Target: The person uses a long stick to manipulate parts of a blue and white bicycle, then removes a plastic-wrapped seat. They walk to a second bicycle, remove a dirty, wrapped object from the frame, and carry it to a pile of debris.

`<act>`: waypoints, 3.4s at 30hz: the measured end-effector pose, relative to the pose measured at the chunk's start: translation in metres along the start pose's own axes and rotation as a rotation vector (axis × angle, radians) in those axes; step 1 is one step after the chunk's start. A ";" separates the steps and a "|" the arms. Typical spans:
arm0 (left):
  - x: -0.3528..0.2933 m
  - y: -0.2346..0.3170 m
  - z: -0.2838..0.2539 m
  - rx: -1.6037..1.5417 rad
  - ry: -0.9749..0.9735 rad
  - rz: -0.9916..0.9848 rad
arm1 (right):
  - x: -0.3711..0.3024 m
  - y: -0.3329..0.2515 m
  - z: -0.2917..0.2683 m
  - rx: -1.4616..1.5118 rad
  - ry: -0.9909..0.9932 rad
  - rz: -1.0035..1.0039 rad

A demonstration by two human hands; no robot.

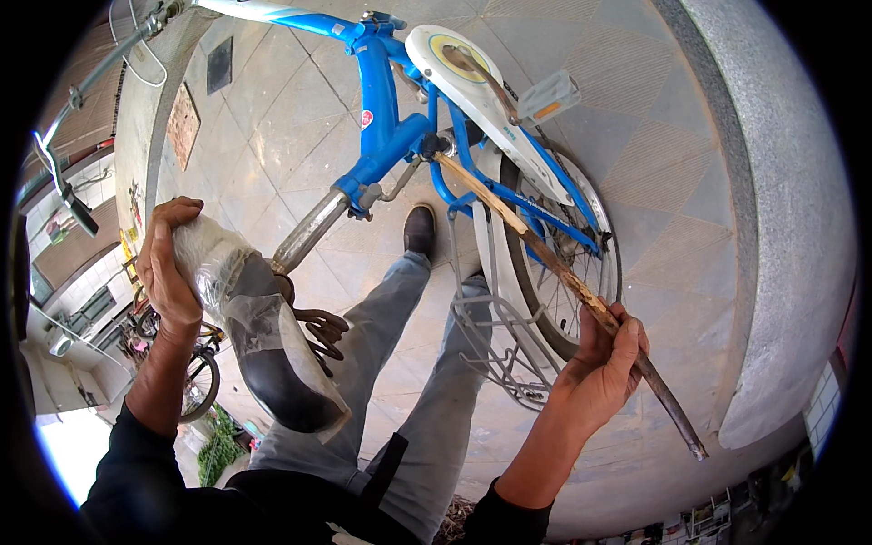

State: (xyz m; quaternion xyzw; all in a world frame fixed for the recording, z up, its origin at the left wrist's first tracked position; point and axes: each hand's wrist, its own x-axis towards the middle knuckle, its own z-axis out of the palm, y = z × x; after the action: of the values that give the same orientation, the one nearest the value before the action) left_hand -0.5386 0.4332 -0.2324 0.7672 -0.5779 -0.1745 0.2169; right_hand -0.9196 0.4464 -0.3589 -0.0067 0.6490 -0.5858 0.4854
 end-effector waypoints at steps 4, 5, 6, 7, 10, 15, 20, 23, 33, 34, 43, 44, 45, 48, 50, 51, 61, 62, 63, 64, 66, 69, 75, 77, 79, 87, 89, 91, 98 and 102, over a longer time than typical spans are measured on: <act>-0.001 0.001 0.001 0.011 0.009 -0.008 | 0.000 0.003 -0.001 -0.003 -0.002 0.003; -0.001 0.001 0.000 0.012 0.010 -0.004 | -0.001 0.004 -0.002 -0.005 0.003 0.005; -0.001 0.001 0.000 0.014 0.009 -0.001 | -0.003 0.004 -0.004 -0.008 0.008 0.008; -0.002 0.001 -0.001 0.016 0.009 0.003 | -0.004 0.005 -0.003 -0.007 0.021 0.012; -0.002 0.003 0.002 -0.011 0.030 -0.027 | -0.003 0.006 0.000 0.001 0.052 0.015; -0.001 0.003 0.002 -0.010 0.030 -0.031 | -0.006 0.008 -0.005 0.002 0.037 0.022; -0.002 0.000 0.003 -0.006 0.046 -0.039 | -0.005 0.004 0.001 0.015 0.033 0.010; -0.002 0.000 0.002 0.001 0.046 -0.033 | -0.008 0.004 0.004 0.021 0.046 0.012; -0.001 0.005 0.005 -0.019 0.055 -0.059 | -0.016 -0.003 -0.020 0.018 0.026 -0.015; -0.001 0.005 0.005 -0.016 0.057 -0.070 | -0.018 -0.006 -0.024 0.027 0.043 -0.013; -0.003 0.004 0.000 -0.004 0.038 -0.025 | -0.060 -0.030 -0.091 0.283 0.105 0.030; -0.003 0.004 0.000 -0.009 0.033 -0.023 | -0.068 -0.031 -0.101 0.314 0.091 0.017; -0.002 0.003 0.002 0.004 0.027 -0.005 | -0.077 -0.034 -0.110 0.331 0.105 -0.008; -0.003 -0.004 -0.001 0.030 0.010 0.023 | -0.107 -0.041 -0.141 0.406 0.121 -0.072; -0.005 -0.008 0.000 0.007 0.013 0.010 | -0.134 -0.045 -0.157 0.436 0.214 -0.109; -0.005 -0.010 -0.003 0.028 0.008 0.037 | -0.147 -0.043 -0.164 0.459 0.256 -0.117; -0.004 -0.031 0.003 0.070 -0.027 0.153 | -0.277 0.010 -0.203 0.703 0.390 -0.091; -0.005 -0.033 0.002 0.076 -0.018 0.158 | -0.281 0.017 -0.207 0.718 0.420 -0.075; -0.002 -0.037 -0.003 0.088 -0.017 0.157 | -0.286 0.020 -0.205 0.724 0.423 -0.068; 0.000 -0.041 -0.005 0.097 -0.021 0.159 | -0.290 0.021 -0.208 0.730 0.430 -0.064; 0.003 -0.044 -0.007 0.126 -0.023 0.190 | -0.297 0.024 -0.217 0.741 0.445 -0.058; -0.003 -0.038 -0.008 0.246 -0.024 0.273 | -0.302 0.029 -0.241 0.757 0.458 -0.046; -0.065 0.003 0.014 0.374 0.016 0.510 | -0.309 0.032 -0.311 0.790 0.380 -0.071; -0.084 0.010 0.025 0.208 0.008 0.434 | -0.311 0.031 -0.335 0.805 0.387 -0.073; -0.083 0.012 0.024 0.185 -0.037 0.301 | -0.314 0.027 -0.359 0.817 0.398 -0.063; -0.122 0.075 0.063 0.237 0.118 0.254 | -0.303 0.011 -0.440 0.789 0.393 -0.069; -0.124 0.079 0.066 0.282 0.167 0.260 | -0.297 0.003 -0.451 0.773 0.381 -0.072; -0.132 0.088 0.068 0.272 0.156 0.220 | -0.287 -0.004 -0.461 0.750 0.363 -0.083; -0.140 0.097 0.077 0.234 0.160 0.196 | -0.250 -0.035 -0.455 0.691 0.372 -0.108; -0.141 0.098 0.073 0.212 0.149 0.196 | -0.226 -0.057 -0.436 0.676 0.373 -0.149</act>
State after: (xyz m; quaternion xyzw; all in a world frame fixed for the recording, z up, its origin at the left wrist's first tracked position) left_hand -0.6935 0.5359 -0.2392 0.7365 -0.6475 -0.0331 0.1929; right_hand -1.1104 0.8873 -0.2432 0.2130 0.4943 -0.7913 0.2901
